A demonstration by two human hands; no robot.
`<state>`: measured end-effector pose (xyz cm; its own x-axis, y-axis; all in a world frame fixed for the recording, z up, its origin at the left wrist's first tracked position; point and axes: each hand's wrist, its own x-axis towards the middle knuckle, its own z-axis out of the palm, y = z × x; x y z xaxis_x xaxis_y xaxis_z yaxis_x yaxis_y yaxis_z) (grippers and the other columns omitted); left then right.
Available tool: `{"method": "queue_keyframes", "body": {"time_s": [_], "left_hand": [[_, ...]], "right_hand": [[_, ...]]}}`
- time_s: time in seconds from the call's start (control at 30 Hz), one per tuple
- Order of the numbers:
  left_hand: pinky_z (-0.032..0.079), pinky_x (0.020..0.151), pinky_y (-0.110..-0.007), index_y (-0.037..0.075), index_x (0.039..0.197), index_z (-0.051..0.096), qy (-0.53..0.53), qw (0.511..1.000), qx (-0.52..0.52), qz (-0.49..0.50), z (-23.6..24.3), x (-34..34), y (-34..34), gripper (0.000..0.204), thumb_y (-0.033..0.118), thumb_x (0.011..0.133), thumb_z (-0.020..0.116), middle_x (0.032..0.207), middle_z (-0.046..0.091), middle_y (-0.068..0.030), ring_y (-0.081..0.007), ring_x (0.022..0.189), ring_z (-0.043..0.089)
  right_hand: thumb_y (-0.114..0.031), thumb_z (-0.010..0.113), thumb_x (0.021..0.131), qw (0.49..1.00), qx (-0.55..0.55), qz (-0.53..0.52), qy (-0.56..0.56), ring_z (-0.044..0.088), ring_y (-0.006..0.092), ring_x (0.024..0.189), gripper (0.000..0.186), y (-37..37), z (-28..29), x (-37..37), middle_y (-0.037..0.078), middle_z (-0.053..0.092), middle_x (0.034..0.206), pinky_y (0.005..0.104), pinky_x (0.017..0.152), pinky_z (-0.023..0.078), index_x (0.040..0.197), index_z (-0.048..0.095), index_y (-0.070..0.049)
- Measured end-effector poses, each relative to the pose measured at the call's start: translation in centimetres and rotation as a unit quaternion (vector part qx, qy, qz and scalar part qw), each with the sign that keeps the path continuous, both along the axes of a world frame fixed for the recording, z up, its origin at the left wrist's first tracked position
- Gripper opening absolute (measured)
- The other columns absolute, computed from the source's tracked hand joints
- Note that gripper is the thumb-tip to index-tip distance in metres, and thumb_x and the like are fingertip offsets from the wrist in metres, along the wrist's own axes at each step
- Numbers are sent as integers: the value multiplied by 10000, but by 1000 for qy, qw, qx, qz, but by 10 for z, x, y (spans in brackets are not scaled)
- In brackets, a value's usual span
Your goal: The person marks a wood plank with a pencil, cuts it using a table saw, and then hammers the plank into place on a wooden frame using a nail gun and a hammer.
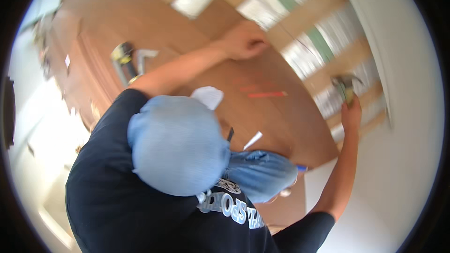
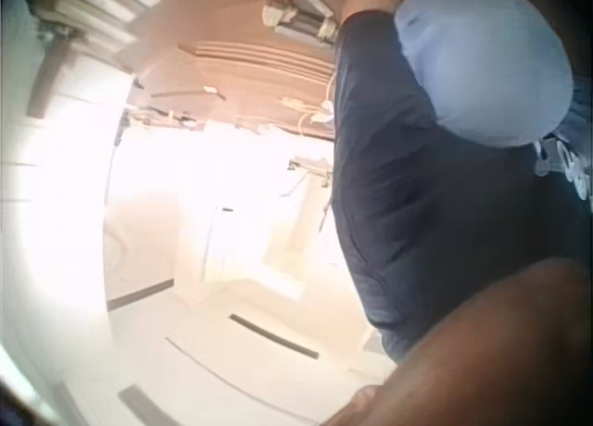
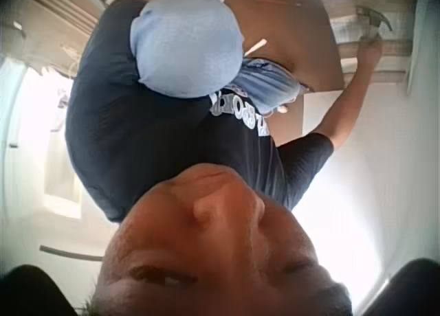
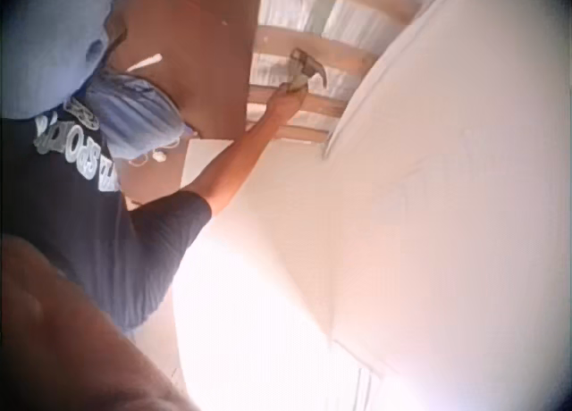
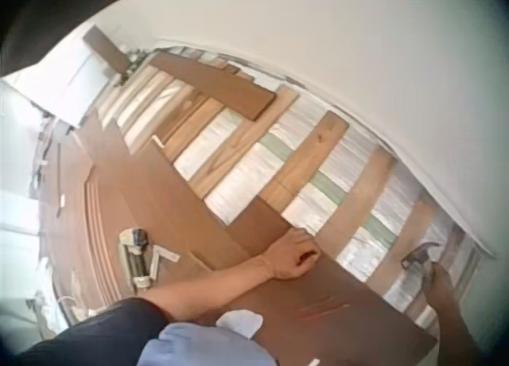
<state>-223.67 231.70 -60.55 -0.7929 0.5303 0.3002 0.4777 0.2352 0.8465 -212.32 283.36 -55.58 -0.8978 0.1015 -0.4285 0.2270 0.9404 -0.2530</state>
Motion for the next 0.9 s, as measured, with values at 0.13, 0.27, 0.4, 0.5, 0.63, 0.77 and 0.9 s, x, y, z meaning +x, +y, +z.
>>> {"method": "queue_keyframes", "body": {"time_s": [0.13,0.27,0.4,0.5,0.63,0.77,0.9], "left_hand": [[521,760,-449,134,844,704,35,999,-7,6,-5,15,-17,73,200,871,714,862,699,-57,-298,834,650],[517,783,-425,137,880,713,17,999,-4,32,-7,45,-31,89,225,891,696,891,697,-43,-277,860,638],[523,895,-435,109,1005,742,-199,976,41,83,23,85,-74,125,160,922,665,938,706,-65,-282,967,660],[534,853,-439,95,999,746,-121,974,-58,182,66,119,-171,149,89,871,670,938,706,-93,-312,947,670],[528,880,-466,45,1046,706,-124,823,-246,496,73,189,-325,175,109,884,699,983,673,-171,-369,973,643],[471,1029,-529,51,1380,511,-245,666,-464,530,48,241,-407,758,591,894,724,1321,595,-215,-380,1237,593],[448,1067,-526,33,1479,410,-344,658,-396,541,56,237,-398,960,656,834,752,1313,646,-181,-355,1240,621]], "right_hand": [[-177,635,984,995,33,77,50,577,436,1284,502,-54,-22,-54,262,607,1394,463,1097,458,1438,539,17],[-208,641,982,990,71,111,39,550,462,1288,517,-91,-24,-63,282,573,1403,498,1093,451,1439,544,12],[-250,648,976,978,135,141,70,514,488,1304,534,-107,-3,-29,306,543,1403,521,1105,436,1426,548,20],[-263,635,1017,977,138,77,144,481,474,1358,503,-89,26,51,308,512,1464,506,1143,412,1450,546,-23],[-497,485,1077,974,138,-171,57,440,423,1425,642,-66,58,225,279,478,1529,518,1173,388,1483,505,0],[-520,423,1105,674,-315,-667,-38,464,330,1425,703,-162,81,335,197,463,1567,445,1180,391,1515,431,50],[-528,496,1079,607,-400,-686,-20,444,330,1448,798,-204,125,353,224,428,1592,420,1199,363,1565,326,82]]}}
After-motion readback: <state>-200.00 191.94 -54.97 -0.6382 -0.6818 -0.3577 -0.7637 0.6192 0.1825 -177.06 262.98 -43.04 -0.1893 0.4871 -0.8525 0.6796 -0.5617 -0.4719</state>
